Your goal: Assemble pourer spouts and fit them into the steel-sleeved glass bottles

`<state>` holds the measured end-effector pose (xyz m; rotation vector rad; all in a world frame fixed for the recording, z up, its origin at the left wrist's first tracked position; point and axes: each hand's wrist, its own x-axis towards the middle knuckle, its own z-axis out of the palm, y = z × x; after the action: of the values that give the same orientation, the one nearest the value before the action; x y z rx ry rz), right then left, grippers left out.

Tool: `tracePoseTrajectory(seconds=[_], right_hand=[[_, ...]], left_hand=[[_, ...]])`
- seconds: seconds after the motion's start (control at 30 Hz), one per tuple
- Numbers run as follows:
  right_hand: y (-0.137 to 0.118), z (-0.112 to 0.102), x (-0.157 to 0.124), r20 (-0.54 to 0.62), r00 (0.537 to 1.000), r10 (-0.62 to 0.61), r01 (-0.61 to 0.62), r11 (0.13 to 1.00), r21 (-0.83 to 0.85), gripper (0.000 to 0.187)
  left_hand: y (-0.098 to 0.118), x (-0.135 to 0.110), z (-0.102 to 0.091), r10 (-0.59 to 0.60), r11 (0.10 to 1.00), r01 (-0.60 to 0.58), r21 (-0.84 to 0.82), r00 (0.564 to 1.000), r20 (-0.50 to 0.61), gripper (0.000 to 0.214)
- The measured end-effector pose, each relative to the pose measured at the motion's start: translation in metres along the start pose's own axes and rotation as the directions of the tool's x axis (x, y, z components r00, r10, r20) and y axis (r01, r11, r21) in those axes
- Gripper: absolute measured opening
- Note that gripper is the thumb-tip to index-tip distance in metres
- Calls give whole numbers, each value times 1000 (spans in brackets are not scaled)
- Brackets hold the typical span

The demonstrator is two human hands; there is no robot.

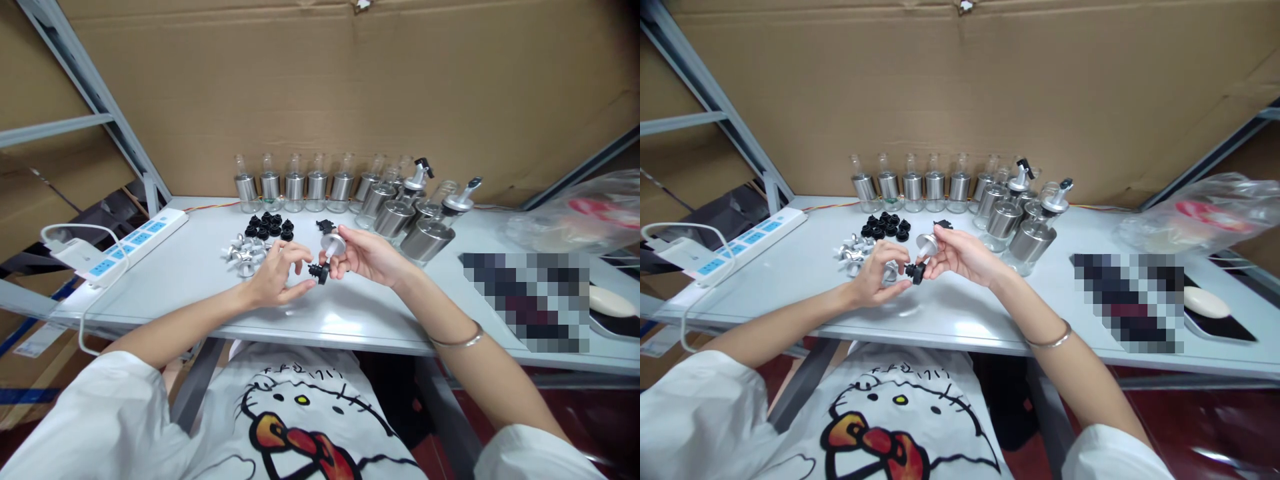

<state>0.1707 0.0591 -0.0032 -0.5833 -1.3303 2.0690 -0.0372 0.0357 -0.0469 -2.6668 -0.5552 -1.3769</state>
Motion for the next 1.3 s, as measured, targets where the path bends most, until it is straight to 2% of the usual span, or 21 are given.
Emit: tracePoseTrajectory(seconds=[0.2, 0.3, 0.5, 0.57, 0.73, 0.9, 1.03, 1.13, 1.3], right_hand=[[1, -2, 0, 25, 1000, -5, 5, 1000, 1, 30], [2, -2, 0, 21, 1000, 4, -4, 1000, 0, 30], [7, -2, 2, -9, 1000, 3, -3, 1000, -30, 30], [8, -2, 3, -35, 999, -28, 26, 999, -45, 29], [8, -1, 5, -159, 974, -159, 132, 977, -167, 30], [10, -2, 6, -208, 964, -165, 97, 948, -302, 35], [12, -2, 5, -177, 973, -151, 77, 927, -367, 36], [10, -1, 3, -122, 979, -163, 94, 893, -441, 36], [7, 1, -2, -9, 976, -217, 164, 763, -625, 38]], left_hand=[[-3, 2, 1, 63, 997, -63, 39, 998, -4, 25], [-4, 1, 0, 78, 995, -80, 54, 996, 37, 22], [-5, -1, 2, 78, 997, -78, -7, 993, 84, 15], [-5, -2, 3, 55, 998, -54, -19, 997, 52, 13], [-8, -5, 7, -85, 992, 74, -98, 990, -115, 18], [-13, -8, 9, -152, 984, 132, -118, 973, -176, 20], [-12, -7, 8, -154, 978, 127, -164, 974, -167, 21], [-10, -6, 7, -169, 964, 139, -225, 978, -121, 27], [-12, -8, 5, -144, 970, 129, -204, 987, -65, 24]])
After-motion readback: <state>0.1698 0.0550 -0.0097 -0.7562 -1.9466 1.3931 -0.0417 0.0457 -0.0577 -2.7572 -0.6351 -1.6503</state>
